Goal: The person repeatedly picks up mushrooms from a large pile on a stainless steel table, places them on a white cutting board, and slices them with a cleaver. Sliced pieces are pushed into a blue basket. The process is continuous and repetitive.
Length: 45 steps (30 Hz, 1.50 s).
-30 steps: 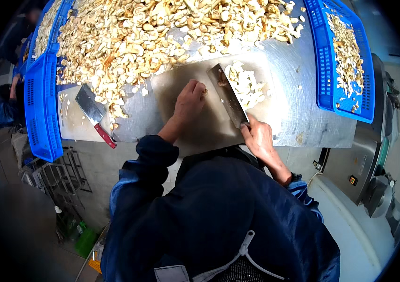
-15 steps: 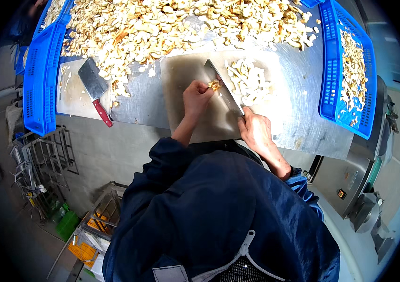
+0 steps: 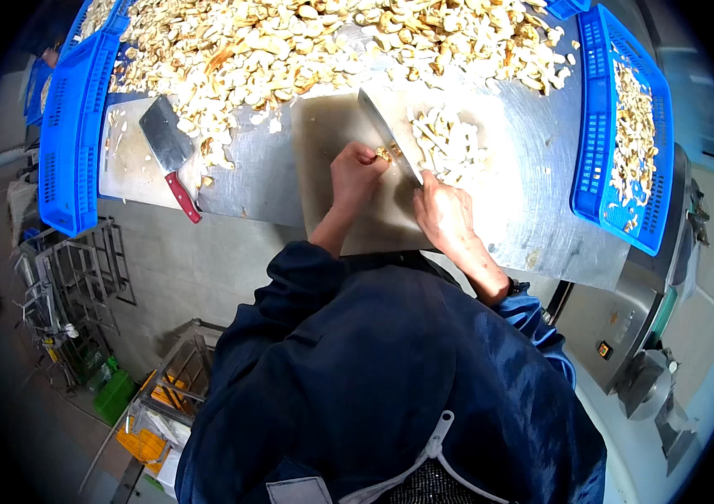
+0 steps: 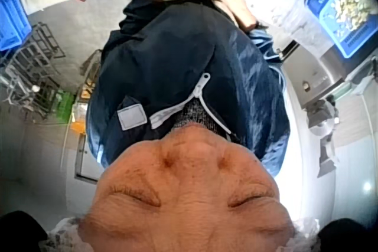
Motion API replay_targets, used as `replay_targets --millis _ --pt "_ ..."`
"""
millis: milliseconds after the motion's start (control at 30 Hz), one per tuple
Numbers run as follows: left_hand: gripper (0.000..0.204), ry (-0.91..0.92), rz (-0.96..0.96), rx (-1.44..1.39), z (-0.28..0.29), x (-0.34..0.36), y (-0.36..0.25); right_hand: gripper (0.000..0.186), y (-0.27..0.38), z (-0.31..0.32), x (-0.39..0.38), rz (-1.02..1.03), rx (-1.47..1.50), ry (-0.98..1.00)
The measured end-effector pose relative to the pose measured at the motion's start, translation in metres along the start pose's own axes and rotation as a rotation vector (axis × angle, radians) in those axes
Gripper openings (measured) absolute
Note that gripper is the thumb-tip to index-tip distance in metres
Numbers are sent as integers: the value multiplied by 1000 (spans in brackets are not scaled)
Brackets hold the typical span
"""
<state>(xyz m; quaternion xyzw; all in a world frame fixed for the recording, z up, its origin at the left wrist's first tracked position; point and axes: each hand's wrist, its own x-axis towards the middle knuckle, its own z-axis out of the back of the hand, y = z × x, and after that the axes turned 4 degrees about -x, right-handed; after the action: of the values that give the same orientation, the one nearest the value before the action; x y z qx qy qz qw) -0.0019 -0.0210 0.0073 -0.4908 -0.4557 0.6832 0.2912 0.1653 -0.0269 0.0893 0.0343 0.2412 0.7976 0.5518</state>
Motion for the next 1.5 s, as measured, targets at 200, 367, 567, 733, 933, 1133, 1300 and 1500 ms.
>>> replay_targets --millis 200,367,567,733,933,1133,1300,1500 --pt "15 16 -15 26 -2 -1 -11 21 11 19 -17 -2 23 72" --pt "20 26 -57 54 2 2 -1 13 8 4 -11 25 -26 45" --pt "15 52 -39 61 3 -3 -13 17 12 4 3 30 27 -28" --pt "16 54 -44 64 3 2 -1 10 14 16 -15 10 28 61" --pt "12 85 -54 69 3 0 -5 16 9 4 6 -39 34 50" --pt "14 111 -278 276 18 26 -32 20 -16 21 -21 -221 234 -83" --pt "10 -76 -923 593 32 119 -57 18 1 11 -26 -96 183 86" --pt "8 -5 -1133 935 11 157 -57 16 -21 -3 -40 -194 160 17"
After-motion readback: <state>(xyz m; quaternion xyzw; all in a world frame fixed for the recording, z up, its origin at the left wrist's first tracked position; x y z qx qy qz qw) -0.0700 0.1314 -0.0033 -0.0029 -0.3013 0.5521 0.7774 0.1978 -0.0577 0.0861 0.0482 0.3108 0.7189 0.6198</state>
